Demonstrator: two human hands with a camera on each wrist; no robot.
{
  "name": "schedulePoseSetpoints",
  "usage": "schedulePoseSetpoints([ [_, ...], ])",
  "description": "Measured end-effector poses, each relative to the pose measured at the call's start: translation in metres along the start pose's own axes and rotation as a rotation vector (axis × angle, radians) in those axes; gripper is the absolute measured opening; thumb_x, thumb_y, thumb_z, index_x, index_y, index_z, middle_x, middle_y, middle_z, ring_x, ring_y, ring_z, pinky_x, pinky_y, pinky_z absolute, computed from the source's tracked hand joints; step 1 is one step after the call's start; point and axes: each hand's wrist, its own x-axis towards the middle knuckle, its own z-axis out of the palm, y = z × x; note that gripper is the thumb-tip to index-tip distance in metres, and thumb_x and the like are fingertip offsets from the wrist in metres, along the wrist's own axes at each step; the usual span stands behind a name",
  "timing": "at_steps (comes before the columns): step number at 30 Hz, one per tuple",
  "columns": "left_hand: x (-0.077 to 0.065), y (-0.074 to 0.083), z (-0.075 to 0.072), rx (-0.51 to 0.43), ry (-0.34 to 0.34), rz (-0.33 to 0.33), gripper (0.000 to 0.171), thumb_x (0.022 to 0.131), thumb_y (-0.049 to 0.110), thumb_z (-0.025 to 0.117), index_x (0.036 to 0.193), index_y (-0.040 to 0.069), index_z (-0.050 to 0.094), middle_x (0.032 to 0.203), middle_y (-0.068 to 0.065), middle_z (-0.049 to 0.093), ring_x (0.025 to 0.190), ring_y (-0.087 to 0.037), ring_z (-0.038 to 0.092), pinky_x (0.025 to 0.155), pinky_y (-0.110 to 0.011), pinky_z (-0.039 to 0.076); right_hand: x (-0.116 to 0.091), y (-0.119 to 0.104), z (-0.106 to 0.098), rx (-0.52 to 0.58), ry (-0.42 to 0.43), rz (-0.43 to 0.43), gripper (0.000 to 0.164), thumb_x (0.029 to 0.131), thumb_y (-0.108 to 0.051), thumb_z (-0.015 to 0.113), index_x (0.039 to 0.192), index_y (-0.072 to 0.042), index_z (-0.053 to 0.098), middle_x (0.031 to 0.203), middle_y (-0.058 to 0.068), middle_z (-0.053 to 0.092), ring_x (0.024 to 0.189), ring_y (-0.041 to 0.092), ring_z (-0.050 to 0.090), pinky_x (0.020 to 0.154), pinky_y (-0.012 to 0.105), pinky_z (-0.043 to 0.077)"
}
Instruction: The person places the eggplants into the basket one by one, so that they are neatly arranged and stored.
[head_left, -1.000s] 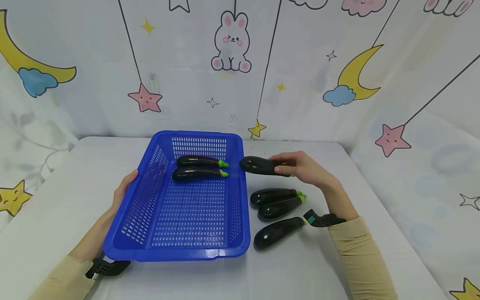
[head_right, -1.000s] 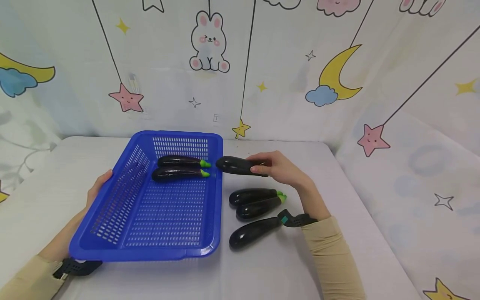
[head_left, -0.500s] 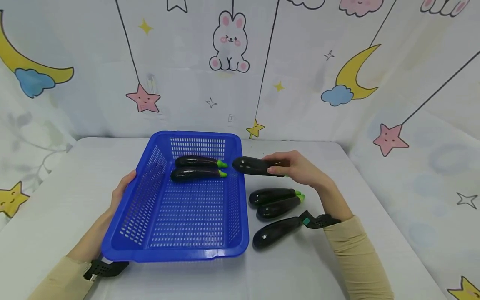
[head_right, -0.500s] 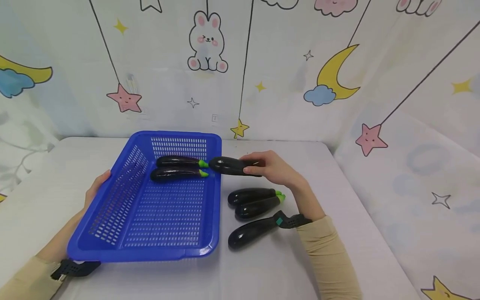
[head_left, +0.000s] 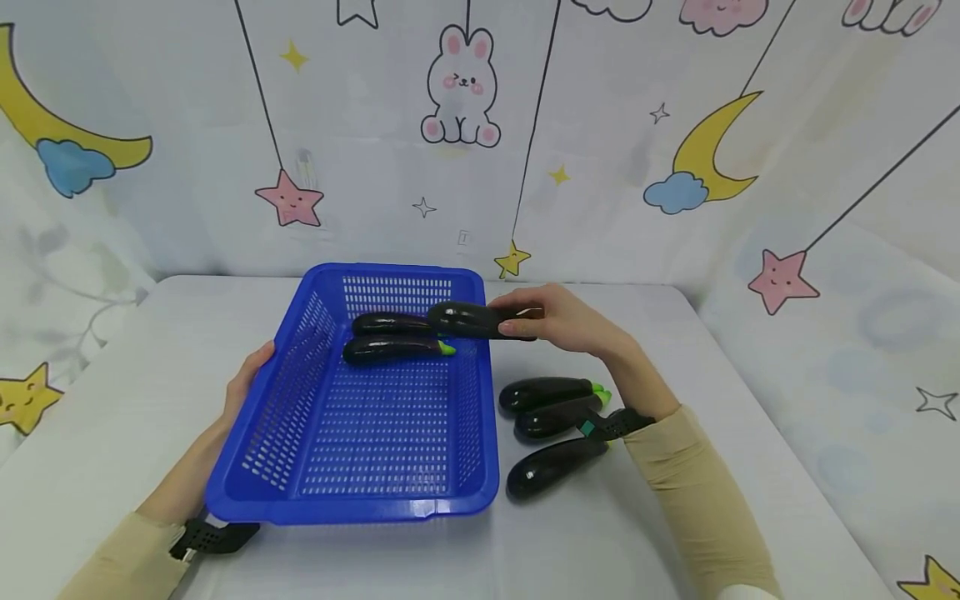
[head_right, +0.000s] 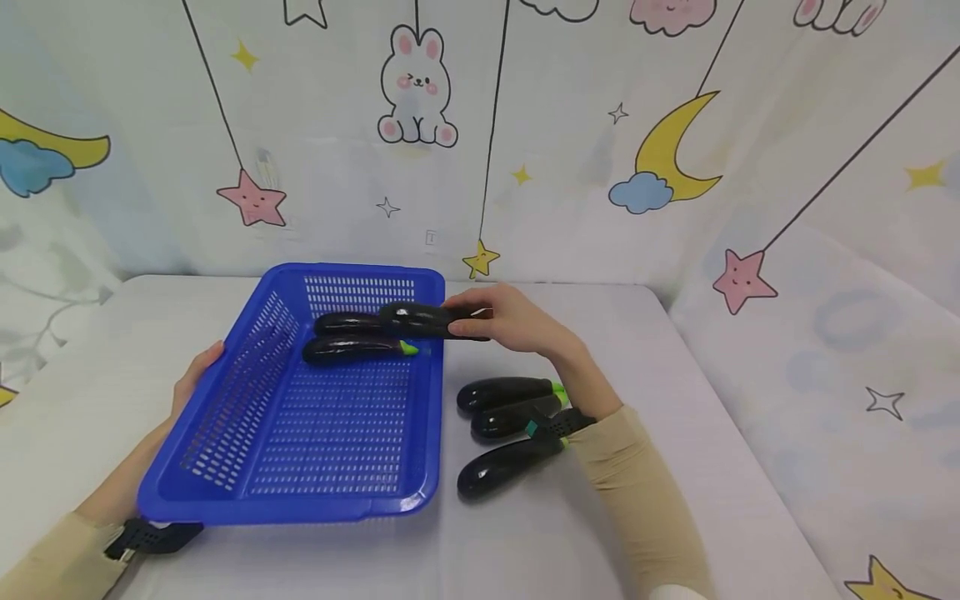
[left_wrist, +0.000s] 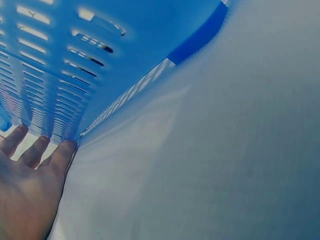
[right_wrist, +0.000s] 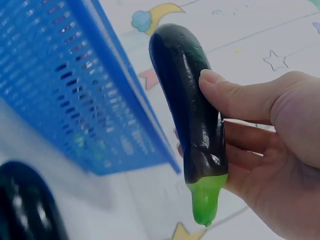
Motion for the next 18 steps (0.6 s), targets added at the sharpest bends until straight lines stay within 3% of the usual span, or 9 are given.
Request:
schedulePoseSetpoints([
  [7, -0.001, 0.0, 0.002, -0.014, -0.008, 0.004, 0.07, 0.103, 0.046, 0.0, 0.143, 0.012, 0.045, 0.122, -0.01, 0.064, 0.107, -0.021, 0.065, 0.089, -0.031, 0.055, 0.028, -0.019, 0.006, -0.045, -0.042, -0.073, 0.034, 0.097, -0.021, 0.067, 0.128, -0.008, 0.066, 0.115, 0.004, 0.068, 0.104, 0.02, 0.061, 0.096, 0.041, 0.052],
  [18, 0.002, -0.001, -0.003, -0.019, -0.027, 0.051, 0.069, 0.105, 0.042, -0.001, 0.139, 0.008, 0.049, 0.122, -0.012, 0.066, 0.106, -0.021, 0.067, 0.086, -0.029, 0.056, 0.065, -0.051, 0.024, -0.106, -0.097, -0.089, 0.038, 0.097, -0.023, 0.068, 0.132, -0.008, 0.065, 0.127, 0.003, 0.068, 0.117, 0.014, 0.06, 0.101, 0.034, 0.049],
])
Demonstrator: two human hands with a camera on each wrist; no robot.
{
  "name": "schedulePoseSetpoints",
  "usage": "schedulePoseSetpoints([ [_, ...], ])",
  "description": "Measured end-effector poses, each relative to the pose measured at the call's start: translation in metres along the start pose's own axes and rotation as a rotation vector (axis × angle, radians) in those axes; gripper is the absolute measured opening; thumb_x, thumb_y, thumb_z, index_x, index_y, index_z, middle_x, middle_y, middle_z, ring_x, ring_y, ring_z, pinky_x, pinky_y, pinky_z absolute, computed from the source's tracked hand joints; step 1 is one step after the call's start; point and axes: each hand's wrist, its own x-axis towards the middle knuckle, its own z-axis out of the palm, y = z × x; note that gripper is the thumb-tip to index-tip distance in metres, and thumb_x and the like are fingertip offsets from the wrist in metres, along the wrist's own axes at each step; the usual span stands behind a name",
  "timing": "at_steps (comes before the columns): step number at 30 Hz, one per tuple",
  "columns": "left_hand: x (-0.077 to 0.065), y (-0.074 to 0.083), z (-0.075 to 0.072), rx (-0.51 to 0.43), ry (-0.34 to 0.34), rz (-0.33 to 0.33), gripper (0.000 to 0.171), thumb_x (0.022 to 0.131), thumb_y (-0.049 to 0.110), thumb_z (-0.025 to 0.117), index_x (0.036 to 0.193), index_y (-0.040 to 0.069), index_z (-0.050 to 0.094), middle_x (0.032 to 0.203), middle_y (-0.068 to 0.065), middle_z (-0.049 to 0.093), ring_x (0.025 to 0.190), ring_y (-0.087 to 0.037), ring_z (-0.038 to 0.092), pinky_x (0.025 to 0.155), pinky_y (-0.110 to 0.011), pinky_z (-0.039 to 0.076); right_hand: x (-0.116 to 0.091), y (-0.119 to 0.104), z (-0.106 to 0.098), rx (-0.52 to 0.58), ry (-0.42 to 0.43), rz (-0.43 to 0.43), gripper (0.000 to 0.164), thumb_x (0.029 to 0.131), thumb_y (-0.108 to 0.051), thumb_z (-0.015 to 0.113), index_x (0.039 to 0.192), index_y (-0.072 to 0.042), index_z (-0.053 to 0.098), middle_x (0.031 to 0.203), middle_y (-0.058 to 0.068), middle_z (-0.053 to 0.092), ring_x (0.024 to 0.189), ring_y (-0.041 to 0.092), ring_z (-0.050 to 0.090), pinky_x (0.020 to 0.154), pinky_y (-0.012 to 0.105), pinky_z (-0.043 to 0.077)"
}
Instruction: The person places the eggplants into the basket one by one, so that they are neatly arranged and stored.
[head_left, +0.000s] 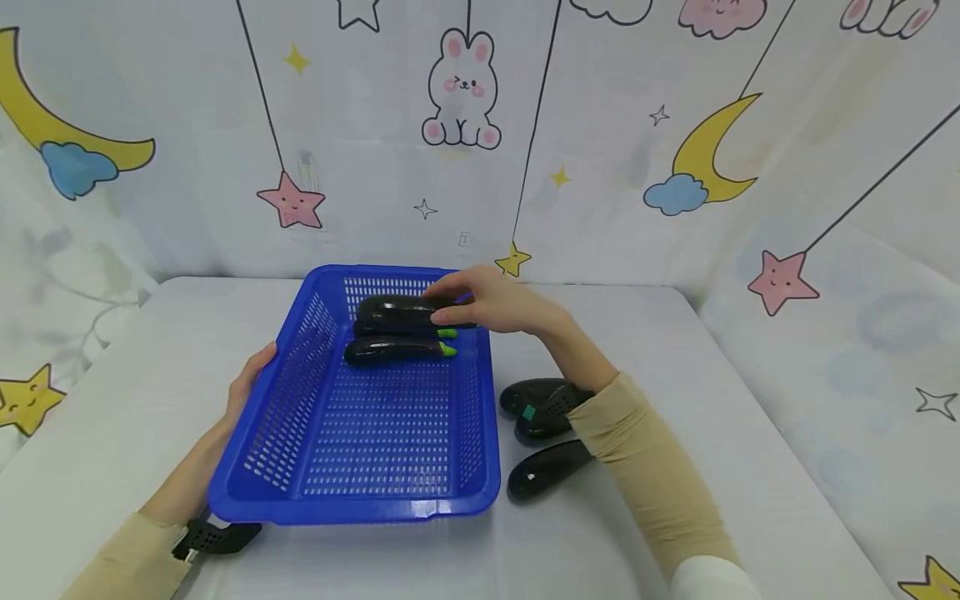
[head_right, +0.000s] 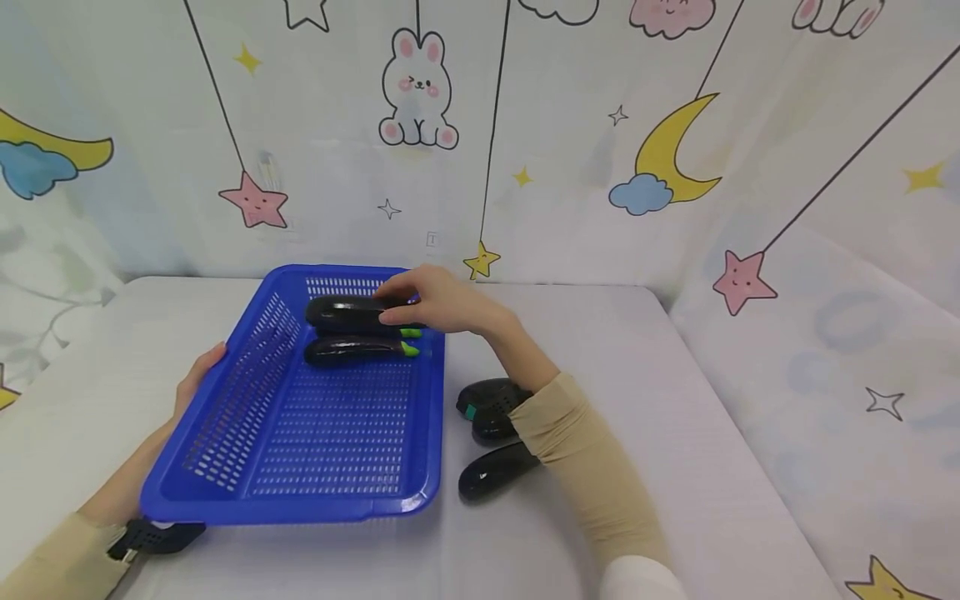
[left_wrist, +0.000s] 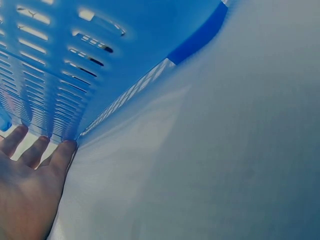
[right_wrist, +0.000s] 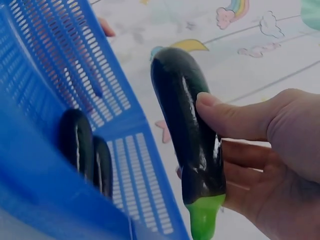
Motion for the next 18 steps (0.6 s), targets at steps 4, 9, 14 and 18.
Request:
schedulePoseSetpoints([
  [4, 0.001, 0.0, 0.0, 0.025, -0.013, 0.022, 0.07, 0.105, 0.041, -0.003, 0.138, 0.008, 0.049, 0.122, -0.012, 0.067, 0.106, -0.021, 0.068, 0.086, -0.029, 0.057, 0.012, -0.006, 0.006, -0.015, -0.021, -0.014, 0.037, 0.098, -0.022, 0.067, 0.131, -0.008, 0.065, 0.125, 0.004, 0.068, 0.114, 0.015, 0.061, 0.1, 0.033, 0.049],
  [9, 0.0, 0.001, 0.006, 0.062, 0.023, -0.011, 0.073, 0.103, 0.043, -0.004, 0.142, 0.012, 0.048, 0.122, -0.009, 0.065, 0.107, -0.018, 0.066, 0.091, -0.03, 0.054, 0.023, -0.012, 0.013, -0.004, -0.051, 0.007, 0.038, 0.098, -0.024, 0.066, 0.133, -0.009, 0.063, 0.128, 0.003, 0.067, 0.116, 0.013, 0.06, 0.1, 0.03, 0.049],
  [14, 0.0, 0.002, 0.01, 0.055, 0.026, -0.02, 0.076, 0.101, 0.044, -0.008, 0.142, 0.013, 0.048, 0.123, -0.008, 0.065, 0.108, -0.018, 0.065, 0.093, -0.03, 0.054, 0.031, -0.015, 0.02, 0.015, -0.054, 0.018, 0.038, 0.098, -0.023, 0.067, 0.133, -0.009, 0.064, 0.128, 0.003, 0.067, 0.113, 0.012, 0.061, 0.097, 0.027, 0.049],
  [18, 0.001, 0.003, 0.012, 0.043, 0.019, -0.027, 0.079, 0.1, 0.044, -0.01, 0.143, 0.013, 0.048, 0.124, -0.008, 0.065, 0.109, -0.017, 0.065, 0.095, -0.03, 0.053, 0.036, -0.016, 0.024, 0.013, -0.056, 0.004, 0.037, 0.097, -0.022, 0.067, 0.131, -0.008, 0.065, 0.125, 0.003, 0.068, 0.107, 0.011, 0.063, 0.094, 0.024, 0.05],
])
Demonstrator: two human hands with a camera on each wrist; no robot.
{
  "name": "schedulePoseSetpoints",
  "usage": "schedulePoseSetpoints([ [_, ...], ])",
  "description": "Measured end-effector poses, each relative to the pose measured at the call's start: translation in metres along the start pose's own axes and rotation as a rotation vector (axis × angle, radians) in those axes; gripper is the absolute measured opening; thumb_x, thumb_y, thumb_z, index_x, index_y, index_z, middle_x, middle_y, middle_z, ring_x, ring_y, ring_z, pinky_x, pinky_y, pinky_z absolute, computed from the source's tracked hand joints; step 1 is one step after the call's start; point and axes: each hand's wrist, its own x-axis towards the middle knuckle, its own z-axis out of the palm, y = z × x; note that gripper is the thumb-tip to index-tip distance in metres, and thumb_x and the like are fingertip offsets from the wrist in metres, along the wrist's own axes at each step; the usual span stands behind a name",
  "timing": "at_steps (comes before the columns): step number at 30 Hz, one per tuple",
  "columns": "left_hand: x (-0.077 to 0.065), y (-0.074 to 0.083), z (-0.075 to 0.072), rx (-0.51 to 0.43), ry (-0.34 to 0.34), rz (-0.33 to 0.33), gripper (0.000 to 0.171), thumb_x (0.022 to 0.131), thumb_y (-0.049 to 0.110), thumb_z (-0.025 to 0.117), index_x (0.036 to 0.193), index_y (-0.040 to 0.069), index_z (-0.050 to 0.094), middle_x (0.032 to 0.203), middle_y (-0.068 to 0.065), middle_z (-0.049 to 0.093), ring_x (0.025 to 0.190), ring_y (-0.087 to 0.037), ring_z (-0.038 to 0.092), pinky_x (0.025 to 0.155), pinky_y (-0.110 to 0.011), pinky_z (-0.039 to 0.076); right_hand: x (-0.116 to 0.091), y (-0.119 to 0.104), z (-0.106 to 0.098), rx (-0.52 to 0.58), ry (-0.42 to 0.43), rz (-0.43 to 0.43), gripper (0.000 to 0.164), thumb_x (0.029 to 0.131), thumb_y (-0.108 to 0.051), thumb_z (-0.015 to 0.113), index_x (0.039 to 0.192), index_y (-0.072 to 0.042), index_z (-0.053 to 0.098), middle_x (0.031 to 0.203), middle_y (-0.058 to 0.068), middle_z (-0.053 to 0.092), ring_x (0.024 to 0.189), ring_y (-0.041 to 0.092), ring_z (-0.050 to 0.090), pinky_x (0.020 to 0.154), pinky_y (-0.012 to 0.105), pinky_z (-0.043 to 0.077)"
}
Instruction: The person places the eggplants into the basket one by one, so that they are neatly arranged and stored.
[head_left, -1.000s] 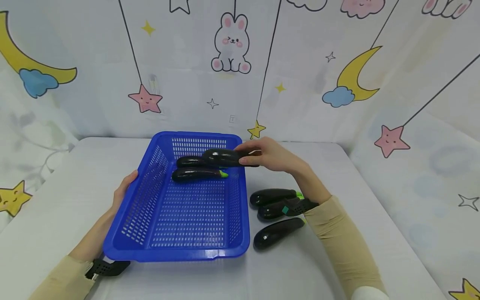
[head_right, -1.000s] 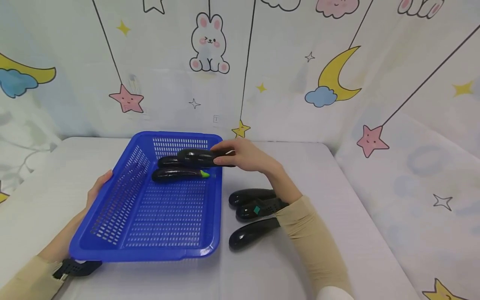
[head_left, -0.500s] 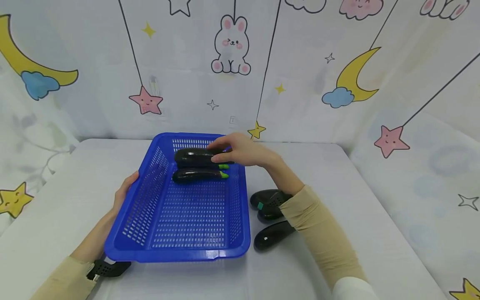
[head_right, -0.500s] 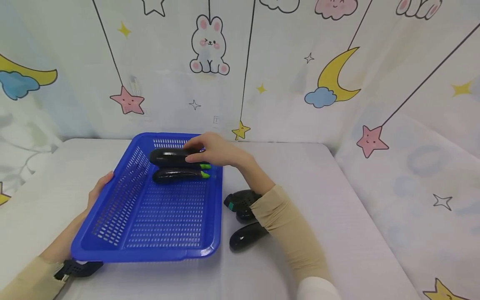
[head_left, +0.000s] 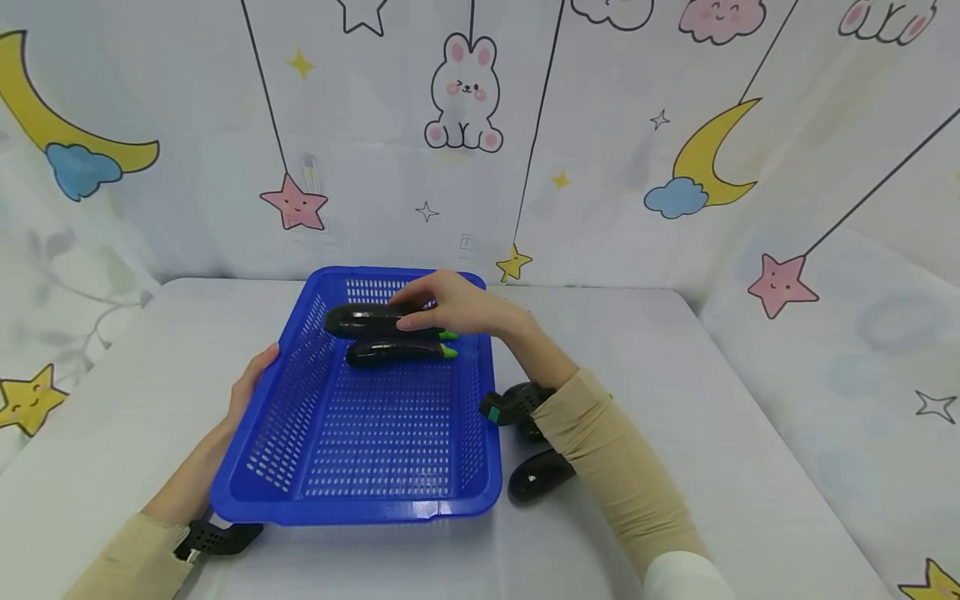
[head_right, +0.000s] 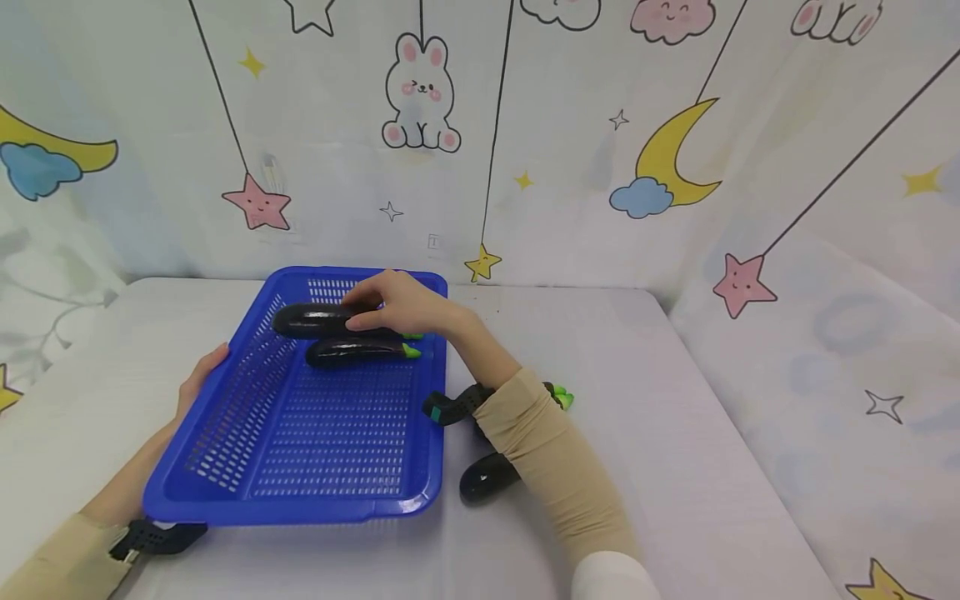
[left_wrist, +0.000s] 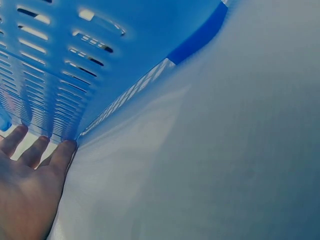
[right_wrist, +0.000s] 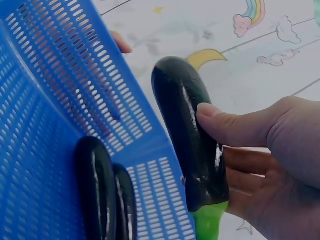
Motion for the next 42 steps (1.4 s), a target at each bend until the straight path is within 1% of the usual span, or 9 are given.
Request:
schedulePoseSetpoints([
  [4, 0.0, 0.0, 0.001, 0.011, 0.005, -0.002, 0.079, 0.1, 0.044, -0.012, 0.144, 0.015, 0.048, 0.125, -0.007, 0.064, 0.11, -0.017, 0.064, 0.096, -0.03, 0.052, 0.003, 0.0, 0.002, 0.004, -0.005, 0.001, 0.036, 0.097, -0.021, 0.068, 0.131, -0.007, 0.065, 0.123, 0.003, 0.069, 0.106, 0.011, 0.064, 0.094, 0.024, 0.05],
  [9, -0.001, 0.0, 0.0, 0.021, 0.02, -0.011, 0.076, 0.101, 0.045, -0.007, 0.141, 0.013, 0.049, 0.122, -0.007, 0.065, 0.107, -0.017, 0.065, 0.093, -0.029, 0.054, 0.005, 0.001, 0.005, 0.003, -0.006, 0.014, 0.037, 0.097, -0.022, 0.068, 0.131, -0.007, 0.065, 0.123, 0.004, 0.069, 0.106, 0.013, 0.063, 0.095, 0.026, 0.05],
  [13, -0.002, 0.0, -0.004, 0.022, 0.027, -0.021, 0.073, 0.102, 0.046, -0.003, 0.139, 0.013, 0.05, 0.121, -0.006, 0.066, 0.106, -0.016, 0.065, 0.091, -0.029, 0.054, 0.009, 0.003, 0.009, 0.0, -0.008, 0.003, 0.037, 0.096, -0.022, 0.069, 0.13, -0.008, 0.066, 0.121, 0.003, 0.07, 0.107, 0.012, 0.063, 0.096, 0.025, 0.049],
  [18, -0.003, -0.001, -0.007, 0.016, 0.015, -0.019, 0.071, 0.102, 0.047, -0.002, 0.14, 0.014, 0.049, 0.121, -0.006, 0.065, 0.106, -0.016, 0.065, 0.089, -0.028, 0.054, 0.014, 0.007, 0.015, -0.011, -0.01, -0.005, 0.035, 0.096, -0.023, 0.069, 0.128, -0.008, 0.067, 0.119, 0.003, 0.07, 0.104, 0.012, 0.062, 0.094, 0.025, 0.049],
  [21, -0.003, 0.0, -0.007, 0.008, 0.006, -0.027, 0.071, 0.102, 0.047, -0.002, 0.141, 0.015, 0.048, 0.123, -0.006, 0.064, 0.108, -0.017, 0.064, 0.092, -0.029, 0.053, 0.016, 0.008, 0.017, -0.017, -0.012, 0.006, 0.036, 0.096, -0.024, 0.069, 0.129, -0.009, 0.067, 0.12, 0.003, 0.07, 0.105, 0.012, 0.062, 0.094, 0.025, 0.048],
  [28, 0.0, -0.001, -0.006, 0.002, -0.03, -0.009, 0.078, 0.101, 0.046, -0.008, 0.14, 0.01, 0.049, 0.122, -0.009, 0.066, 0.106, -0.018, 0.066, 0.09, -0.03, 0.055, 0.022, 0.012, 0.026, -0.005, -0.008, 0.027, 0.036, 0.095, -0.024, 0.07, 0.128, -0.009, 0.067, 0.119, 0.002, 0.07, 0.104, 0.011, 0.062, 0.094, 0.025, 0.048],
  [34, -0.003, 0.0, -0.007, 0.007, -0.018, -0.039, 0.073, 0.101, 0.048, -0.005, 0.145, 0.015, 0.043, 0.124, -0.007, 0.062, 0.109, -0.018, 0.063, 0.093, -0.03, 0.053, 0.028, 0.018, 0.037, 0.01, -0.001, 0.062, 0.036, 0.093, -0.025, 0.073, 0.125, -0.01, 0.069, 0.116, 0.001, 0.071, 0.101, 0.011, 0.062, 0.093, 0.025, 0.048],
  [39, -0.003, 0.001, -0.006, 0.012, -0.013, -0.036, 0.072, 0.101, 0.046, -0.006, 0.147, 0.017, 0.04, 0.126, -0.006, 0.061, 0.111, -0.018, 0.061, 0.095, -0.031, 0.052, 0.031, 0.023, 0.047, 0.014, -0.01, 0.063, 0.036, 0.092, -0.025, 0.075, 0.124, -0.009, 0.07, 0.116, 0.003, 0.072, 0.102, 0.011, 0.063, 0.093, 0.025, 0.049],
  [42, -0.003, 0.001, -0.004, 0.047, 0.003, -0.036, 0.07, 0.101, 0.046, -0.006, 0.148, 0.019, 0.039, 0.127, -0.004, 0.06, 0.112, -0.016, 0.061, 0.097, -0.03, 0.05, 0.032, 0.026, 0.051, 0.033, -0.013, 0.063, 0.036, 0.091, -0.025, 0.075, 0.123, -0.009, 0.07, 0.115, 0.002, 0.073, 0.101, 0.01, 0.064, 0.092, 0.025, 0.049],
])
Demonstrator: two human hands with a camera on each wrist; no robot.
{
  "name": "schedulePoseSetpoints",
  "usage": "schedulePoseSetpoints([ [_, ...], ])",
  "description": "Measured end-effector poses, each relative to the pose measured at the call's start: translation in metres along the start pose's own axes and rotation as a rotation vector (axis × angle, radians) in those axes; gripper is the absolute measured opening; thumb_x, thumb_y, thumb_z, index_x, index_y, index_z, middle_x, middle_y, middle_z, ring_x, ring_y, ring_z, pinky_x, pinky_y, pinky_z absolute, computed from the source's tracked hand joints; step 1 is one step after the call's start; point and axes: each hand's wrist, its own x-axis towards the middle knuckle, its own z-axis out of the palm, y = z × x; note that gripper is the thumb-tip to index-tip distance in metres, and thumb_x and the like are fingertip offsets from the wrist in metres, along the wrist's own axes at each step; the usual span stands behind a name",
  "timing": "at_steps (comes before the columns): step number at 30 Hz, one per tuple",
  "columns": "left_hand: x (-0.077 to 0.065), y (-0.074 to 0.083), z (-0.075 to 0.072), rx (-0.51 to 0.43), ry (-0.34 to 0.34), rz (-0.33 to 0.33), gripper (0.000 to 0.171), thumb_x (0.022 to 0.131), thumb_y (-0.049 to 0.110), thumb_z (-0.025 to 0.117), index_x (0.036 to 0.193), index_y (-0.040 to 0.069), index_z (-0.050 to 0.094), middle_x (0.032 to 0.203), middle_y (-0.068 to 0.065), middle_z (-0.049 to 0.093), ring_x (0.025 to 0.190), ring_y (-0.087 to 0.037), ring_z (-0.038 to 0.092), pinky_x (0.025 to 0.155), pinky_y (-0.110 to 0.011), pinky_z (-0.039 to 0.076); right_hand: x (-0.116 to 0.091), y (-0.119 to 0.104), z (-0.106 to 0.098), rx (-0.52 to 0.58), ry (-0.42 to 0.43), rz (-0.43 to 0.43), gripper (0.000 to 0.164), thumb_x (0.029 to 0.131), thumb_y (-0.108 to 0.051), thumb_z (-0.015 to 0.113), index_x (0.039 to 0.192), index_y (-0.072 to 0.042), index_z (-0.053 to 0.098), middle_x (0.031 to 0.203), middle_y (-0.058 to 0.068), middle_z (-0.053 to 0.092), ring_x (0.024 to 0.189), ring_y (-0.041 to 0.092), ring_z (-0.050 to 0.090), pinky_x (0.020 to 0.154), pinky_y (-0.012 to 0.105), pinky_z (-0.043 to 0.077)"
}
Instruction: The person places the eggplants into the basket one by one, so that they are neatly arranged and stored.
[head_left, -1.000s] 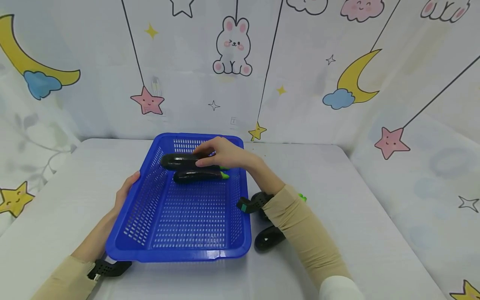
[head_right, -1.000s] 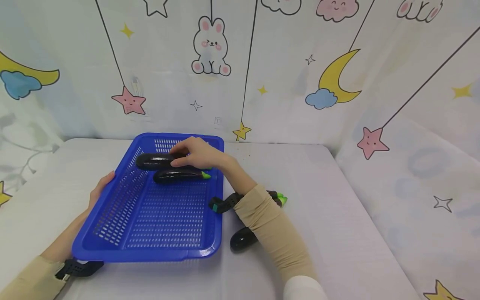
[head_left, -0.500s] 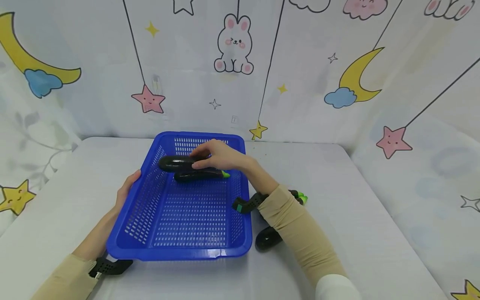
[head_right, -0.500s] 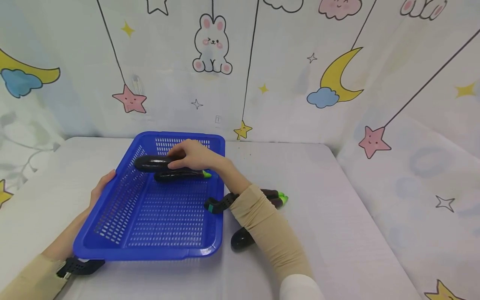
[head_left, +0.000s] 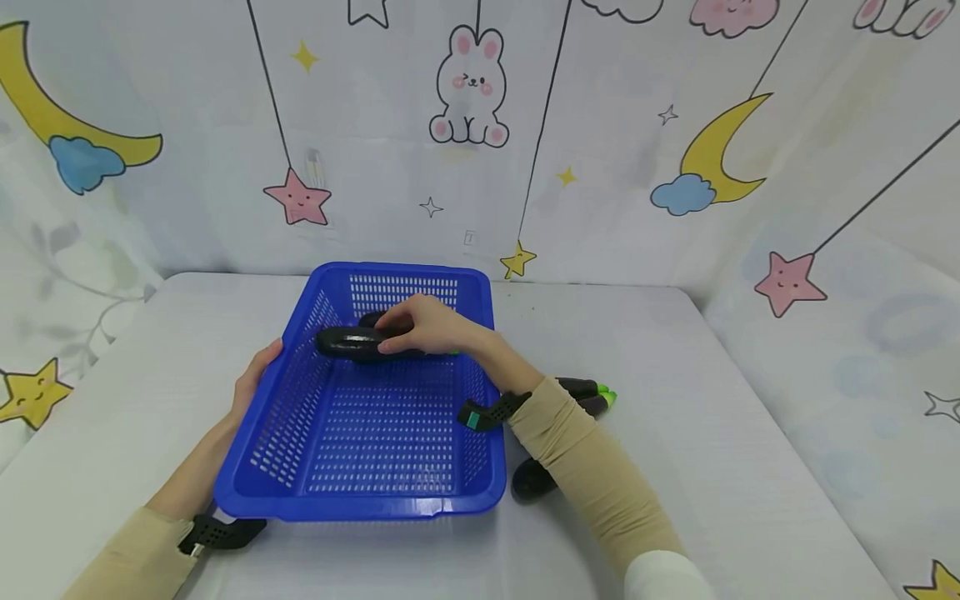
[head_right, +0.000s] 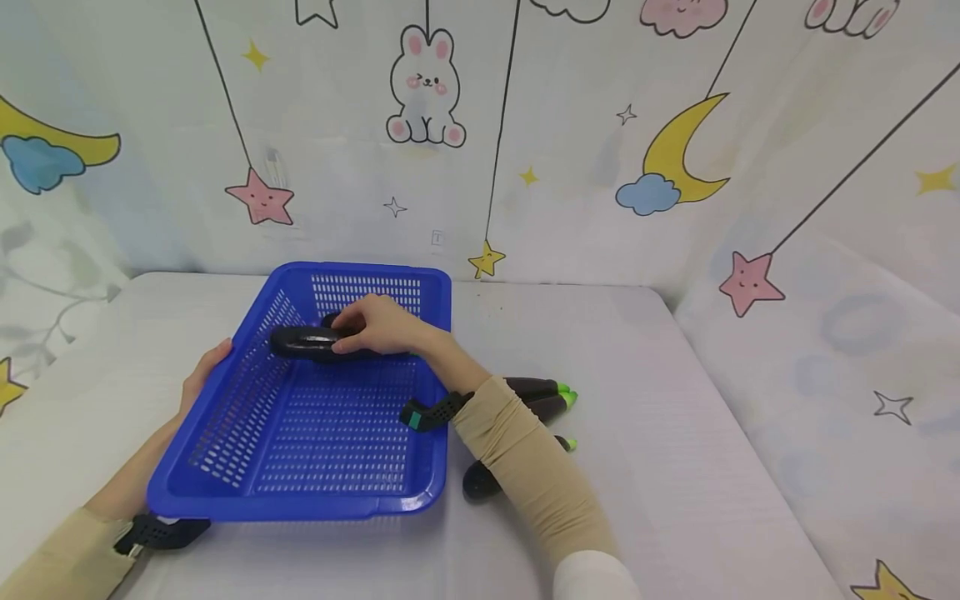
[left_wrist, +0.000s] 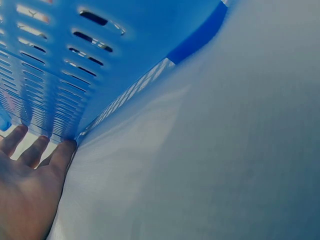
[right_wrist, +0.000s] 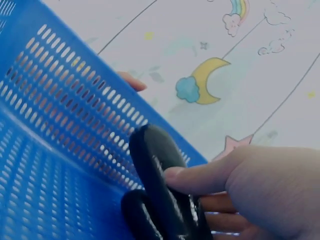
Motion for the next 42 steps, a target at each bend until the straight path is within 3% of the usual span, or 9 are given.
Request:
schedulePoseSetpoints([
  [6, 0.001, 0.001, 0.001, 0.073, 0.041, 0.002, 0.064, 0.102, 0.046, -0.001, 0.147, 0.021, 0.037, 0.125, -0.002, 0.058, 0.111, -0.014, 0.06, 0.097, -0.03, 0.05, -0.001, 0.004, 0.004, -0.008, -0.023, 0.022, 0.036, 0.089, -0.024, 0.078, 0.12, -0.008, 0.071, 0.108, 0.001, 0.074, 0.095, 0.009, 0.066, 0.084, 0.021, 0.051],
  [12, 0.001, 0.0, -0.001, 0.031, 0.039, 0.01, 0.068, 0.102, 0.046, -0.002, 0.145, 0.019, 0.043, 0.125, -0.004, 0.061, 0.11, -0.015, 0.062, 0.094, -0.029, 0.052, -0.002, 0.006, 0.008, -0.045, -0.068, 0.038, 0.036, 0.087, -0.023, 0.08, 0.118, -0.007, 0.072, 0.106, 0.002, 0.074, 0.093, 0.008, 0.067, 0.083, 0.021, 0.051],
  [23, -0.001, -0.003, -0.012, -0.051, 0.023, 0.038, 0.07, 0.104, 0.044, -0.001, 0.142, 0.011, 0.048, 0.123, -0.011, 0.066, 0.106, -0.02, 0.067, 0.085, -0.028, 0.057, -0.001, 0.009, 0.013, -0.183, -0.055, 0.029, 0.036, 0.086, -0.022, 0.08, 0.116, -0.005, 0.072, 0.107, 0.005, 0.075, 0.095, 0.01, 0.068, 0.085, 0.02, 0.052],
  [31, -0.001, -0.002, -0.008, -0.004, 0.072, 0.017, 0.066, 0.104, 0.044, 0.002, 0.141, 0.015, 0.049, 0.121, -0.007, 0.065, 0.106, -0.018, 0.066, 0.086, -0.027, 0.056, -0.002, 0.009, 0.014, -0.177, -0.058, 0.043, 0.032, 0.084, -0.02, 0.083, 0.111, -0.005, 0.075, 0.103, 0.004, 0.076, 0.091, 0.01, 0.068, 0.084, 0.021, 0.053],
  [39, -0.001, -0.002, -0.007, -0.054, 0.033, -0.011, 0.069, 0.102, 0.047, 0.0, 0.143, 0.016, 0.046, 0.123, -0.008, 0.063, 0.109, -0.019, 0.064, 0.09, -0.029, 0.055, -0.002, 0.01, 0.015, -0.178, -0.058, 0.067, 0.031, 0.08, -0.017, 0.086, 0.107, -0.004, 0.075, 0.101, 0.005, 0.076, 0.091, 0.011, 0.068, 0.082, 0.021, 0.054],
  [42, -0.001, -0.001, -0.008, -0.021, 0.054, -0.017, 0.066, 0.103, 0.047, 0.003, 0.144, 0.018, 0.046, 0.123, -0.006, 0.062, 0.108, -0.017, 0.063, 0.089, -0.028, 0.055, -0.003, 0.01, 0.014, -0.175, -0.053, 0.072, 0.031, 0.08, -0.016, 0.086, 0.107, -0.004, 0.075, 0.102, 0.006, 0.076, 0.092, 0.012, 0.069, 0.084, 0.023, 0.054],
])
